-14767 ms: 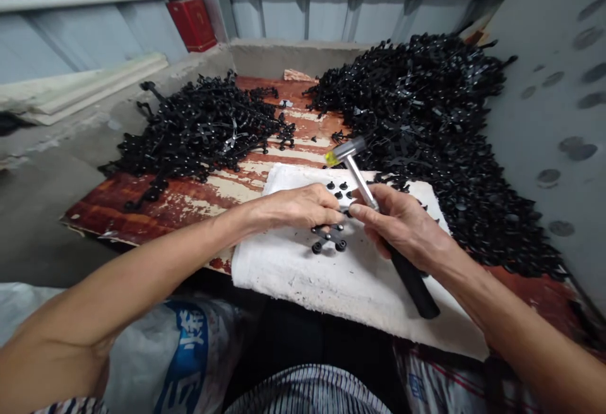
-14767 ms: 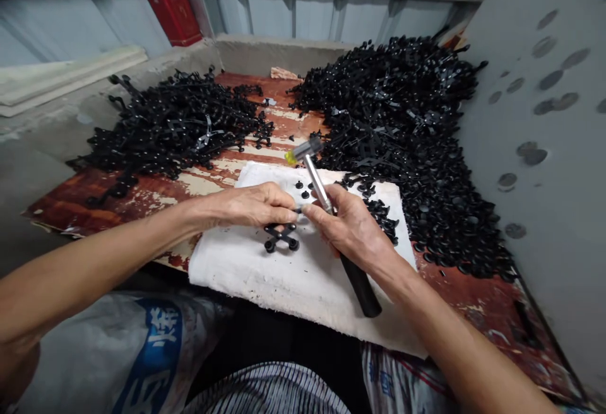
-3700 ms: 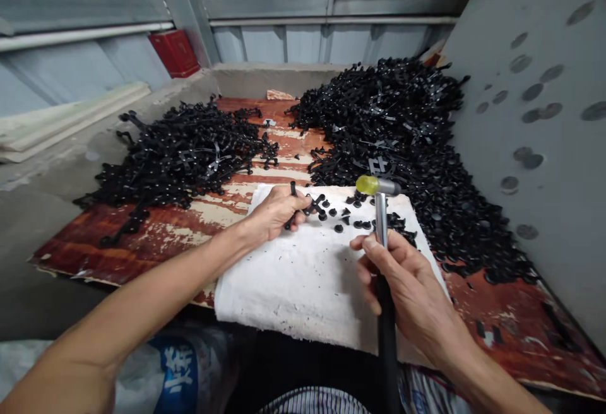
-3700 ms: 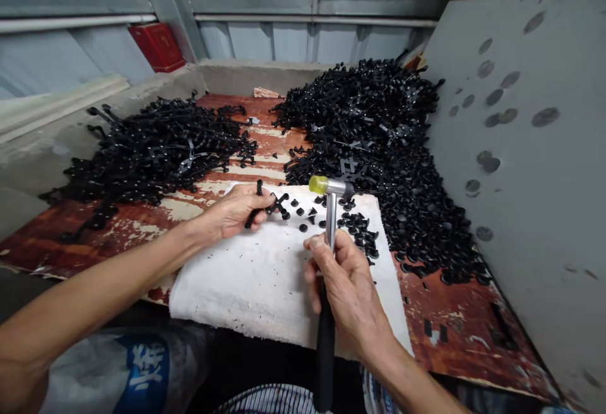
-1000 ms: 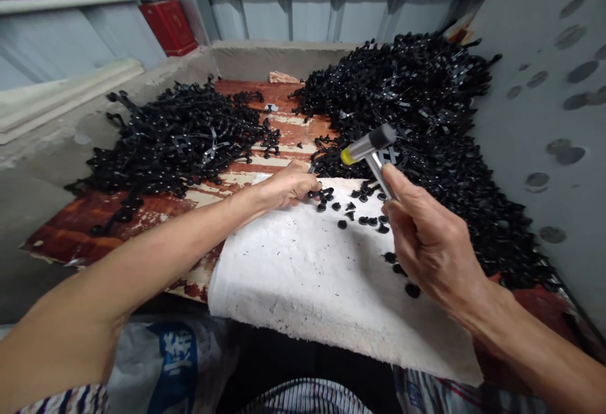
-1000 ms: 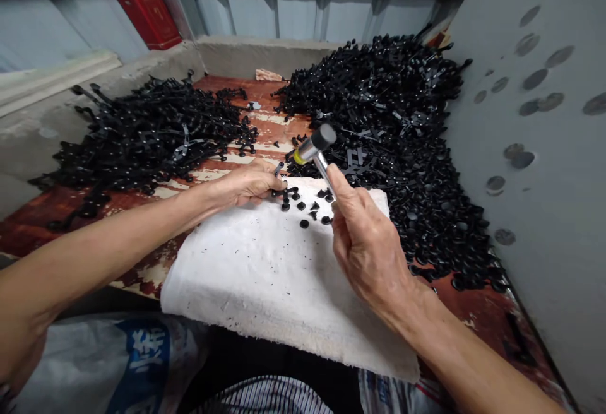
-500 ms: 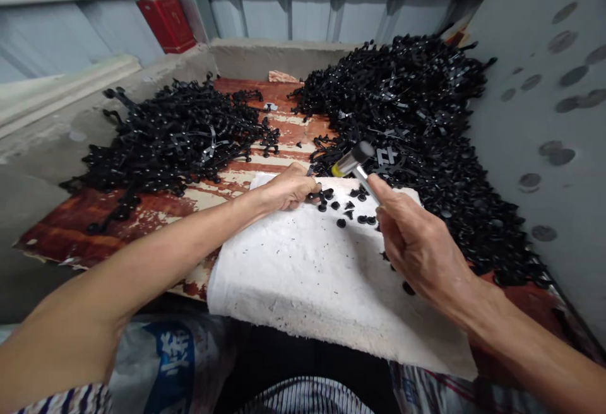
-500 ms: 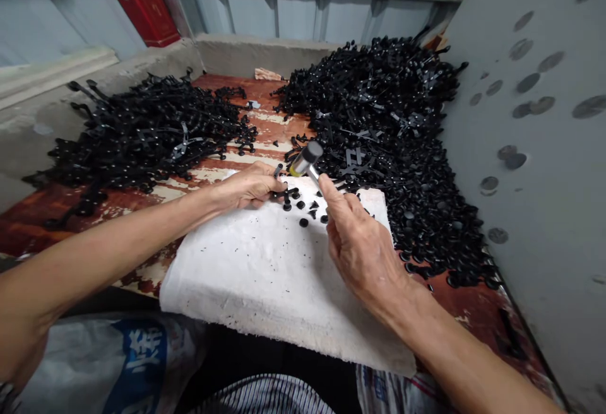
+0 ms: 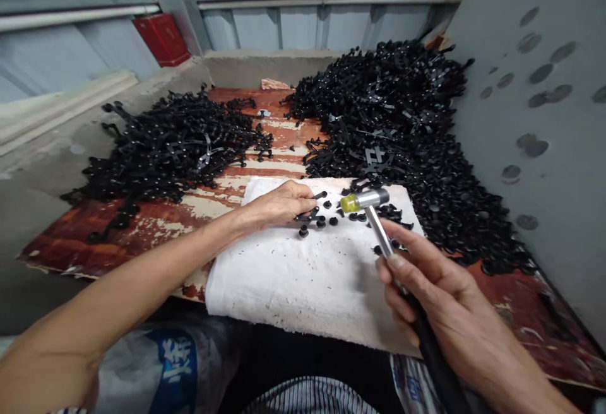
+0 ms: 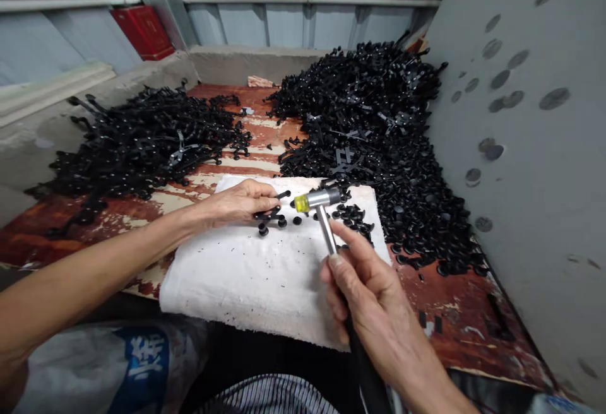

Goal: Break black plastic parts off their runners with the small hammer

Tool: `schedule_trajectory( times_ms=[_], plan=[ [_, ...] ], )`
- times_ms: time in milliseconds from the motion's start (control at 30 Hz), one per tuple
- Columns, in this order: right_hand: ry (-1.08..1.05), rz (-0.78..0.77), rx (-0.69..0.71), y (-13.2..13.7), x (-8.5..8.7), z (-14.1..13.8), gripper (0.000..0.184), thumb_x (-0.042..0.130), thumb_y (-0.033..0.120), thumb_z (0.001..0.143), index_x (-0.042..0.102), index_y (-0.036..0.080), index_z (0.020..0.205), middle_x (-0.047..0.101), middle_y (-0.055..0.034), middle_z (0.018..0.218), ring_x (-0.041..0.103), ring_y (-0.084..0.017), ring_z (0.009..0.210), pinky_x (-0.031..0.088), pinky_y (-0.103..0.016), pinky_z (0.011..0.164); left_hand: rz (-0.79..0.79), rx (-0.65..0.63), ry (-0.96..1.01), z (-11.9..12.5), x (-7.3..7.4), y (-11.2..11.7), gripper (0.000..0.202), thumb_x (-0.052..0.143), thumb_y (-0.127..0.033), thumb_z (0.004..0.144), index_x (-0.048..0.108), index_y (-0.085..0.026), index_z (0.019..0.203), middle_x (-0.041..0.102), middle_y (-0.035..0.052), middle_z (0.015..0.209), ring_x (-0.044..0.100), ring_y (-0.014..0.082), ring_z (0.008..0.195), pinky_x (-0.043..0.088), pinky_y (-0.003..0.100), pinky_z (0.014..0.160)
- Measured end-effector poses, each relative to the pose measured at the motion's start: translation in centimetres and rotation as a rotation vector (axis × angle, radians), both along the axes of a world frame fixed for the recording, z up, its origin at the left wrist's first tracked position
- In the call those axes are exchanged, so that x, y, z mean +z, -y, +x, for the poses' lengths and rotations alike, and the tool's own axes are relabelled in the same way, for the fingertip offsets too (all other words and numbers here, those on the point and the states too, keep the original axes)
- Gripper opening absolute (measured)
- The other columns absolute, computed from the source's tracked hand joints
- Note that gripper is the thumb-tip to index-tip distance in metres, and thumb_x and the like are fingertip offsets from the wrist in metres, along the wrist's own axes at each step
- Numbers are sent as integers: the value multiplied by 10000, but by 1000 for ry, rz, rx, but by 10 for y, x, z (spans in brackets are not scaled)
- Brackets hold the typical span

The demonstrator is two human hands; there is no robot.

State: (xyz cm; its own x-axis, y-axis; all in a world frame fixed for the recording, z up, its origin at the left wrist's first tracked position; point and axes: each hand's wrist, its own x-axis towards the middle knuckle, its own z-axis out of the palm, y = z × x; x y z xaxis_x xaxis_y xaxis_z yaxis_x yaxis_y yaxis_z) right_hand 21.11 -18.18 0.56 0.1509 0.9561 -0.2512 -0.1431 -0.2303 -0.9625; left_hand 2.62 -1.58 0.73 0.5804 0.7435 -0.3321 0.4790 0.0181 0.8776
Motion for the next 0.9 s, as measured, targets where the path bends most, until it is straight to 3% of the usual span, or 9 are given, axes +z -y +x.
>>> schedule_trajectory(
  times_ms=[133, 333, 900],
  plan=[
    [-184, -52, -46, 9, -18, -11, 605, 751, 506, 770, 539, 296, 1295, 557, 39, 706, 401, -83, 436, 378, -180, 297, -45, -9, 19, 4, -8, -2, 195, 556, -189, 840, 523, -154, 652, 437, -44, 544, 355, 58, 453, 233, 208, 451],
    [-270, -14, -94, 11, -39, -10, 501, 737, 438, 815, 579, 319, 1275, 550, 40, 717, 394, -68, 425, 354, -155, 285, -65, -8, 28, 5, -14, -6, 192, 573, -208, 823, 526, -160, 644, 431, -45, 525, 347, 58, 428, 231, 215, 436],
    [-263, -47, -67, 11, -33, -8, 508, 757, 453, 792, 581, 320, 1249, 555, 36, 719, 403, -73, 436, 380, -168, 300, -89, 34, 27, 10, -8, -2, 227, 551, -141, 839, 535, -144, 612, 432, -43, 496, 338, 44, 402, 213, 206, 412]
  ],
)
